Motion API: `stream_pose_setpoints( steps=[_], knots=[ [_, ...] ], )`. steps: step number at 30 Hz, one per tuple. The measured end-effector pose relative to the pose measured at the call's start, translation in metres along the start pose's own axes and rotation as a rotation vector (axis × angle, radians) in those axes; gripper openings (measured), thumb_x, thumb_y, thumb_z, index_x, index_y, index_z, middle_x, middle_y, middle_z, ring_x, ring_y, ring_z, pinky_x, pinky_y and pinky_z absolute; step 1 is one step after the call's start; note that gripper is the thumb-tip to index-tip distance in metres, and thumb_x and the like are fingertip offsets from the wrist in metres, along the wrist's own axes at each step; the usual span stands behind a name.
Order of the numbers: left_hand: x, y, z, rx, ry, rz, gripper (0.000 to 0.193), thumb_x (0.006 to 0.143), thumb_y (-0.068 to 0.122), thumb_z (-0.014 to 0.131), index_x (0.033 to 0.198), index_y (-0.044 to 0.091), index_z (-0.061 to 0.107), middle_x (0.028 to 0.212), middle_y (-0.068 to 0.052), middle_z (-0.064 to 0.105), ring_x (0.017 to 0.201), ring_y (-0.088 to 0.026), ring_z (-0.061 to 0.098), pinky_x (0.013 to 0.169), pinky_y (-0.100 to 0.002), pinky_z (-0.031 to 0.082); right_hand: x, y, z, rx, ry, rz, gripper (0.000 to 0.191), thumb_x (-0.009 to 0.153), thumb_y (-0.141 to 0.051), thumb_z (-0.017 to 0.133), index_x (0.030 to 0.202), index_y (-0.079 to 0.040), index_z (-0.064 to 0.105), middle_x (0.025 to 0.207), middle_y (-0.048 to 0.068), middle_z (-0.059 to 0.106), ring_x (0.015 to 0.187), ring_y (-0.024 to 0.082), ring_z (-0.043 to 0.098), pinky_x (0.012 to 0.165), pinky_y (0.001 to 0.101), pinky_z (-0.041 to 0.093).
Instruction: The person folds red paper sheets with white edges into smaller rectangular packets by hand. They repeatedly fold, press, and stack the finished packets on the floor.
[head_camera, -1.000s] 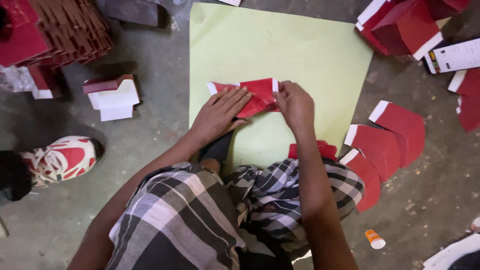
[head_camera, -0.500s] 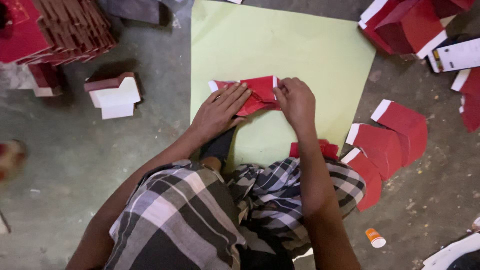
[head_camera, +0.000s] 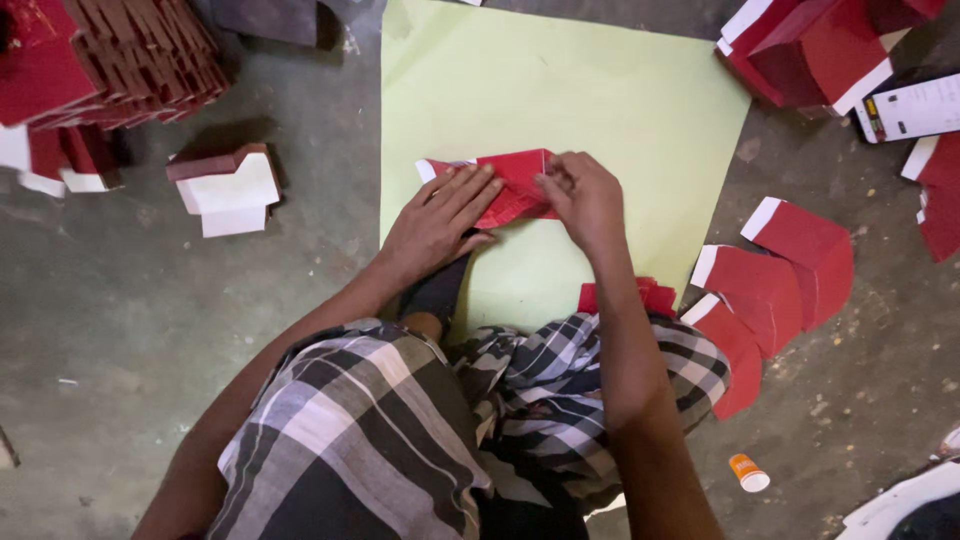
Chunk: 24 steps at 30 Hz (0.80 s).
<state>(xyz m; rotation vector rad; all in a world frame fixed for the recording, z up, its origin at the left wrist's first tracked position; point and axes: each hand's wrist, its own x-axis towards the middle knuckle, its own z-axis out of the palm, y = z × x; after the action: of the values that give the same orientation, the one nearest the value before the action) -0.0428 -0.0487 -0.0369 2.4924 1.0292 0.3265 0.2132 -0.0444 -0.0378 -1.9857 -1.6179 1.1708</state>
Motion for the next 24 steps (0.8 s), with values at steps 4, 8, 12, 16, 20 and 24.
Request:
stream_pose_setpoints(
  steps=[4,8,12,16,20,24],
  knots=[
    [0.000,-0.001,0.001,-0.002,0.009,0.006,0.078,0.096,0.050,0.071,0.158,0.011,0.045,0.160,-0.007,0.045,0.150,-0.023,0.044,0.124,-0.044,0.032,0.002,0.000,0.002,0.286,0.021,0.013,0.029,0.096,-0.018,0.076,0.118,-0.001,0.069,0.096,0.006,0.074,0.085,0.008,0.069,0.078,0.0249,0.057],
    [0.001,0.000,-0.002,-0.011,-0.002,-0.007,0.081,0.093,0.048,0.071,0.157,0.007,0.044,0.161,-0.012,0.045,0.148,-0.028,0.043,0.122,-0.044,0.032,0.003,0.004,0.004,0.421,0.016,-0.051,0.024,0.096,-0.016,0.077,0.111,0.001,0.070,0.098,0.006,0.075,0.090,0.009,0.069,0.081,0.0254,0.058],
    [0.002,0.001,-0.004,-0.027,-0.010,-0.023,0.079,0.094,0.048,0.070,0.157,0.007,0.045,0.161,-0.011,0.044,0.147,-0.026,0.043,0.122,-0.044,0.033,0.003,0.004,0.002,0.256,0.016,0.056,0.023,0.100,-0.020,0.072,0.116,-0.004,0.070,0.099,0.004,0.075,0.093,0.010,0.067,0.083,0.0262,0.055],
    [0.001,0.000,-0.003,-0.052,0.055,-0.049,0.078,0.091,0.050,0.071,0.153,0.009,0.047,0.159,-0.015,0.043,0.145,-0.032,0.043,0.117,-0.043,0.034,0.001,-0.003,0.000,0.288,-0.038,-0.003,0.026,0.099,-0.020,0.073,0.118,-0.004,0.070,0.099,0.004,0.074,0.093,0.011,0.067,0.083,0.0271,0.055],
    [0.000,-0.001,-0.001,0.024,0.035,0.005,0.076,0.097,0.048,0.069,0.157,0.009,0.046,0.161,-0.008,0.046,0.147,-0.023,0.046,0.121,-0.042,0.035,-0.001,-0.008,0.001,-0.118,0.082,0.043,0.027,0.094,-0.019,0.078,0.114,-0.001,0.073,0.094,0.010,0.073,0.083,0.015,0.068,0.076,0.0296,0.055],
    [0.001,-0.002,-0.002,0.011,0.017,0.000,0.076,0.097,0.049,0.069,0.156,0.008,0.045,0.159,-0.010,0.047,0.147,-0.024,0.046,0.120,-0.043,0.035,0.003,-0.004,0.003,0.469,0.010,-0.015,0.026,0.097,-0.017,0.076,0.116,-0.001,0.070,0.099,0.004,0.075,0.089,0.009,0.070,0.078,0.0251,0.057]
  ],
)
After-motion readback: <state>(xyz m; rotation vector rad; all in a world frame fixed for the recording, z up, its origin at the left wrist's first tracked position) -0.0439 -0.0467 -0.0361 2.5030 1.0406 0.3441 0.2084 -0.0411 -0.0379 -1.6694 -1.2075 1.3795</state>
